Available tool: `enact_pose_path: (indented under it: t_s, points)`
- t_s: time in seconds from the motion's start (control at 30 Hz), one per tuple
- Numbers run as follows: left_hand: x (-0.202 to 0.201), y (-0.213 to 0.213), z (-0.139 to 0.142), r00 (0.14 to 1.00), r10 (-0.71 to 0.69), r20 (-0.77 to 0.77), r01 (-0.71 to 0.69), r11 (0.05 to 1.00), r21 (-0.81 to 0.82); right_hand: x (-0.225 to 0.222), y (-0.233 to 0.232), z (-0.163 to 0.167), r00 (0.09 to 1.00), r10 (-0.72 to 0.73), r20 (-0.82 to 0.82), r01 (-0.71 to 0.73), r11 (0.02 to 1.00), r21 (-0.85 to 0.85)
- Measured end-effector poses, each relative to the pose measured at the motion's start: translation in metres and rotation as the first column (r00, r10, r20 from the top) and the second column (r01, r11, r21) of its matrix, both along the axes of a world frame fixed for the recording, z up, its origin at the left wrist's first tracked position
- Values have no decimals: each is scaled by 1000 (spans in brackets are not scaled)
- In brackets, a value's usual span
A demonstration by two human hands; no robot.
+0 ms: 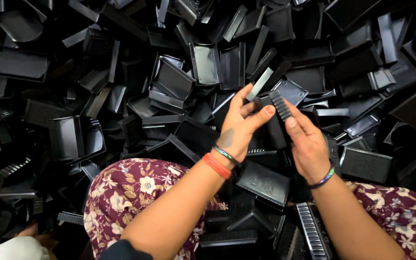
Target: The person sits on the floor and repeatedly picks up small black plastic components from a large pile, opens and closes them, and places them back down. The task involves handling many identical parts by hand without tools.
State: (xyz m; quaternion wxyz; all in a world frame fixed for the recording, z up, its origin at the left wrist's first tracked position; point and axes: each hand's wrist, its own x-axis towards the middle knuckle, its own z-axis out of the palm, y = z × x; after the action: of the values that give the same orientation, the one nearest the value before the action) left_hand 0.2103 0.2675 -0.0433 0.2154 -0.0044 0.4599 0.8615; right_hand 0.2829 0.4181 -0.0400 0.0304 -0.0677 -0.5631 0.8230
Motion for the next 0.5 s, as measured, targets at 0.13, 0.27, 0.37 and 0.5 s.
enact_pose_path:
  t_s: [0.13,0.27,0.37,0.5]
  points:
    - [2,1,-6,993,49,110,-49,999,-8,3,-3,5,1000,-3,-19,8,968,249]
    - [-2,3,-11,992,75,106,-72,997,-34,6,-4,5,996,84,-20,-74,949,308]
    - [-5,1,-8,997,74,29,-69,987,-145,6,-4,-1,994,110,-29,-91,922,377]
    - [-14,-13,13,845,-34,-533,-369,683,-630,7,-3,-6,999,34,10,-36,968,246]
